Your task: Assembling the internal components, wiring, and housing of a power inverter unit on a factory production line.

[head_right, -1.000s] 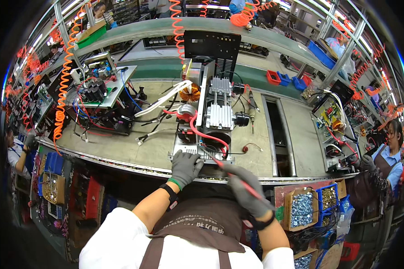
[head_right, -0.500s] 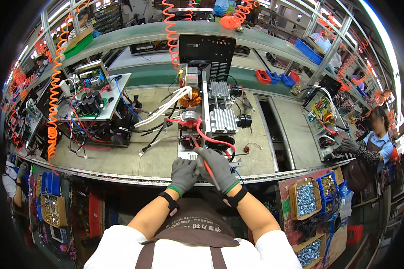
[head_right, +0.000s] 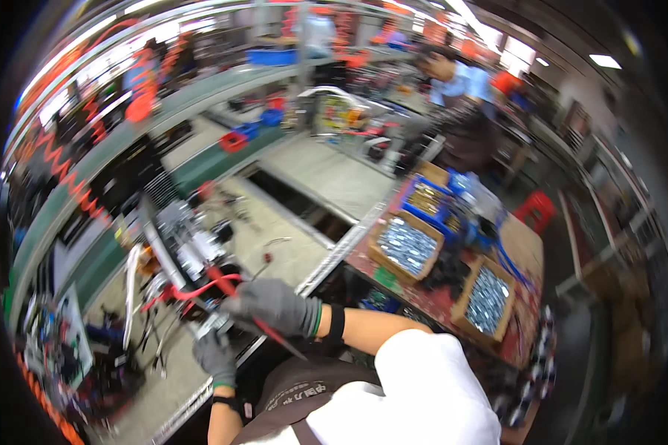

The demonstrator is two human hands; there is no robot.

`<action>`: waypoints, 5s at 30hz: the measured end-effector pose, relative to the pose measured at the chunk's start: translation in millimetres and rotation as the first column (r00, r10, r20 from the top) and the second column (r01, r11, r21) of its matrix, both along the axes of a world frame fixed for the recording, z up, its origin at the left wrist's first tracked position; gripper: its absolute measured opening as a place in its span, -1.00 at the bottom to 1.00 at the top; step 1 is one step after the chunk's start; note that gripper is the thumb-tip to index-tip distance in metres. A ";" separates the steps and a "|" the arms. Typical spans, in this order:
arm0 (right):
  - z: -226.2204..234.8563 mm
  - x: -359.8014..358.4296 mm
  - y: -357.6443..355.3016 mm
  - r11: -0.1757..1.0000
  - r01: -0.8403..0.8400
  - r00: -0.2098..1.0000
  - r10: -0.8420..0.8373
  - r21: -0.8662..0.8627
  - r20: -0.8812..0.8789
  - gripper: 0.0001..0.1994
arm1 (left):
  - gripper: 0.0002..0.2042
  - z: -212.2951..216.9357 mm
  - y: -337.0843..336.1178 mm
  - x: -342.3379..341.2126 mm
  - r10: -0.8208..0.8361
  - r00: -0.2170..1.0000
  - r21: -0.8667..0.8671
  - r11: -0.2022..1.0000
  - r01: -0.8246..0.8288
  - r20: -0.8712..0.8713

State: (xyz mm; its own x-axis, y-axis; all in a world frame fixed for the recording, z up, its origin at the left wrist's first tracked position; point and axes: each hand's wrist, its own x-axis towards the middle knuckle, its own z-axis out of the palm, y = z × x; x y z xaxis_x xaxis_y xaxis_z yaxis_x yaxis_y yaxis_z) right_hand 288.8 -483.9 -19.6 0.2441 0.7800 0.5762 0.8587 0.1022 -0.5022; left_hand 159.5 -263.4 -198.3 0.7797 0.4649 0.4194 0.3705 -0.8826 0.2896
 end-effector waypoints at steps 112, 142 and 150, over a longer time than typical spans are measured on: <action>-236.8 202.9 -17.6 0.944 0.039 0.899 -0.176 -0.327 -0.401 -0.54 | -0.59 -21.5 -146.4 -306.8 0.601 0.598 -0.579 0.260 -0.773 -0.529; -3.5 -486.0 382.2 0.262 -0.913 0.373 0.844 -0.312 -0.386 -0.84 | -0.70 13.6 82.2 -816.2 0.915 -0.388 -0.330 -0.401 -0.854 -0.108; -40.6 -629.8 500.7 0.256 -0.931 0.339 0.871 -0.260 -0.356 -0.79 | -0.64 6.7 80.0 -853.2 0.904 -0.370 -0.242 -0.416 -0.877 -0.215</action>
